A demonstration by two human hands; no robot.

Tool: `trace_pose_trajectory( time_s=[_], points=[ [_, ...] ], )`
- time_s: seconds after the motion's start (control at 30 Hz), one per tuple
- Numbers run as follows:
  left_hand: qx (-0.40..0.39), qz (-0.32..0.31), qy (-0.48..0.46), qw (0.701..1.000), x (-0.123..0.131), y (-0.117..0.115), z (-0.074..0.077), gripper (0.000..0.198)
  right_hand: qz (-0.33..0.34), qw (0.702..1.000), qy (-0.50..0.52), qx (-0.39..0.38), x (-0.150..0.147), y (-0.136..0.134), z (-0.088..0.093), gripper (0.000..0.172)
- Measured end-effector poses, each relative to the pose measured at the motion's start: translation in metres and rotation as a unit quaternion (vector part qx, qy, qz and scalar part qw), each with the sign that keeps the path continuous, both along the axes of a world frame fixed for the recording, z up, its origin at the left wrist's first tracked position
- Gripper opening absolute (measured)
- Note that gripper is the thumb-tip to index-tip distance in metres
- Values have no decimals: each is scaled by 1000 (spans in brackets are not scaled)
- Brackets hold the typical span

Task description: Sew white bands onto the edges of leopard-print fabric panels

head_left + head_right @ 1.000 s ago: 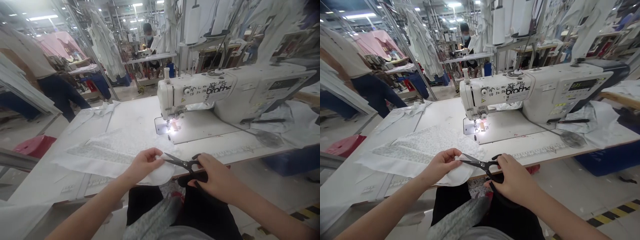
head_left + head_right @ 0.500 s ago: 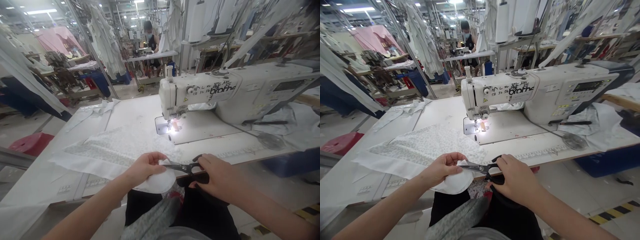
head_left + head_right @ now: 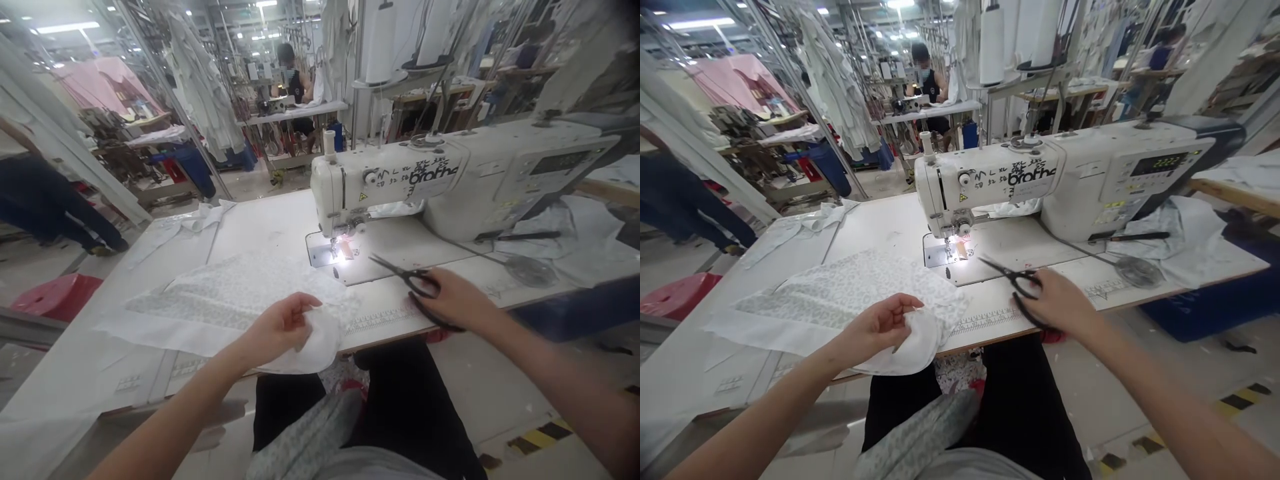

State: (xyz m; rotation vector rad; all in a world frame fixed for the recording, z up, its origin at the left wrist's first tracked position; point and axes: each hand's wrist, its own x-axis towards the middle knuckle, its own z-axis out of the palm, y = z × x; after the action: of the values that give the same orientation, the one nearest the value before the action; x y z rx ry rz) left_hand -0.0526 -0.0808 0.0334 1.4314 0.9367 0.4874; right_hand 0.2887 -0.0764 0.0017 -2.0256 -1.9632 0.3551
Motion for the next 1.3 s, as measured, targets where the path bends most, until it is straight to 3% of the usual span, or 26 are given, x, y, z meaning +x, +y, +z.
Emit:
trace_pose_trajectory(
  time_s=[0.07,0.13,0.23,0.3,0.37,0.43,0.53,0.57,0.63,0.7,0.73,0.83,0.87,0.9,0.93,1.0,1.07,1.13,1.2,1.23,1.3],
  points=[
    [23,-1,11,1000,-1,-2,-2,36,-13,998,-28,51,20,14,-3,39],
    [32,-3,18,999,1,-4,-3,36,-13,992,-44,119,21,16,-2,39],
    [56,9,21,998,7,-5,-4,32,45,985,7,168,-16,-2,6,29],
    [105,35,42,993,12,-7,-4,29,132,970,163,125,-57,-19,10,25],
    [168,63,72,981,16,-9,-5,27,173,929,326,36,-98,-30,11,27],
    [226,81,92,966,18,-11,-5,27,174,860,478,-45,-127,-34,9,21],
    [287,105,127,944,18,-17,-4,31,156,762,622,-92,-146,-35,8,19],
    [304,110,146,935,18,-18,-3,33,153,748,640,-86,-146,-35,8,19],
    [348,113,183,912,19,-21,-1,40,148,752,639,-65,-144,-37,11,17],
    [443,117,194,868,21,-21,2,45,146,772,617,-49,-139,-40,16,15],
    [512,119,189,830,23,-20,3,45,146,781,606,-45,-137,-42,17,14],
    [711,101,163,676,28,-16,9,38,159,791,589,-42,-133,-48,20,16],
    [745,82,160,643,31,-14,11,35,159,795,584,-35,-132,-50,20,16],
    [754,61,158,635,33,-13,13,33,155,800,579,-23,-132,-51,20,14],
    [741,41,154,653,35,-12,15,30,145,807,573,-5,-131,-52,20,12],
    [653,8,139,744,40,-12,21,23,123,828,545,43,-128,-54,22,8],
    [510,8,114,852,44,-18,26,15,125,852,502,78,-123,-57,28,7],
    [340,37,66,938,49,-30,31,7,156,856,488,70,-117,-61,38,5],
    [156,59,-24,986,56,-48,33,9,209,814,541,13,-111,-65,48,6],
    [67,61,-81,993,59,-57,32,17,236,777,583,-24,-110,-66,51,8],
    [-73,60,-181,979,68,-74,27,30,265,699,657,-95,-108,-66,50,20]
  ],
)
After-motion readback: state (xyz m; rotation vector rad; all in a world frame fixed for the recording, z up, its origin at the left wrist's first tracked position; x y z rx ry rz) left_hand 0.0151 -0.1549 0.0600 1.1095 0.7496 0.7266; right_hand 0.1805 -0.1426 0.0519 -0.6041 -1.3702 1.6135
